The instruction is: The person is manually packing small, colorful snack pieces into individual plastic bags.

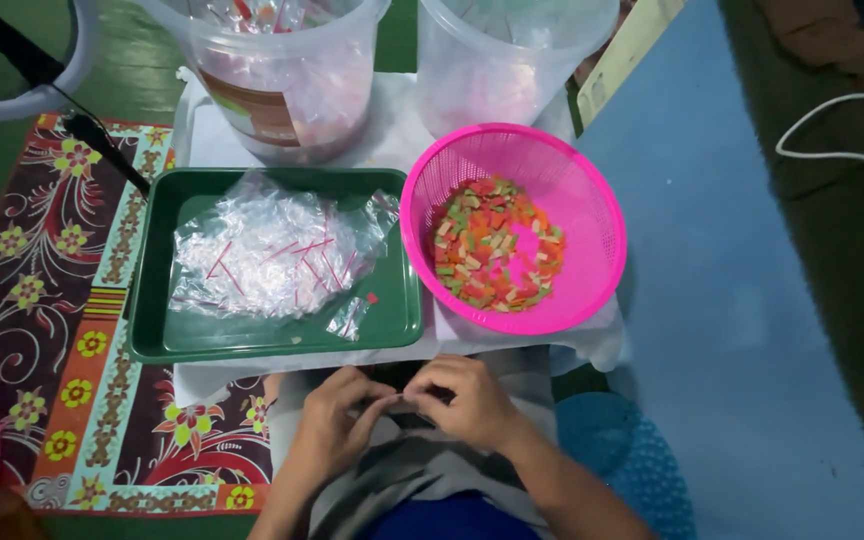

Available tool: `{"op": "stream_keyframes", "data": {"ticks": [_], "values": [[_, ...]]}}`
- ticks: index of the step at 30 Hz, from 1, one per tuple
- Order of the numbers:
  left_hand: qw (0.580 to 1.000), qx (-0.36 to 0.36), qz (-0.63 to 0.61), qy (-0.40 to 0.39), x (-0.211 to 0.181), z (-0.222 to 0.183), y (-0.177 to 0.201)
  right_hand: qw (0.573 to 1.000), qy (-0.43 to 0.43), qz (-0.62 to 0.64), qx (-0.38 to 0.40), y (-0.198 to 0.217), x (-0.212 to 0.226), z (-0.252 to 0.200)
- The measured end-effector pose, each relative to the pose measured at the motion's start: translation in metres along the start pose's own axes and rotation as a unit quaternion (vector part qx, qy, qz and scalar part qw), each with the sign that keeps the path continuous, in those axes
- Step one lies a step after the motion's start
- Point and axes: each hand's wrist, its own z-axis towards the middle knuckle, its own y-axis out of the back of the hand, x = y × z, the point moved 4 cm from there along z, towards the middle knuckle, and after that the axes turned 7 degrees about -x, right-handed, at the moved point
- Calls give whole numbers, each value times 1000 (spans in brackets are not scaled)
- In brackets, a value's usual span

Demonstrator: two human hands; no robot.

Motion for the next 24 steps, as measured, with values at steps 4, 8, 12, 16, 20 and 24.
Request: {"op": "stream_keyframes", "data": {"ticks": [4, 8, 12, 16, 20, 24], "values": [[1000, 13, -17, 16, 2, -4, 1, 996, -28, 59, 62, 9, -5, 5], [997, 3, -64, 43, -3, -3, 7, 971, -166, 155, 81, 16, -33, 1], [998, -5, -47, 42, 3, -9, 11, 840, -222, 490, -67, 47, -69, 3], [998, 15, -25, 48, 7, -16, 11, 748, -230, 567, -258, 107, -11, 36], [996, 43, -34, 67, 7, -25, 11, 697, 120, 393, -588, 178, 4, 45], [995, 61, -46, 61, 7, -33, 14, 603, 428, -20, -673, 189, 20, 129]]}}
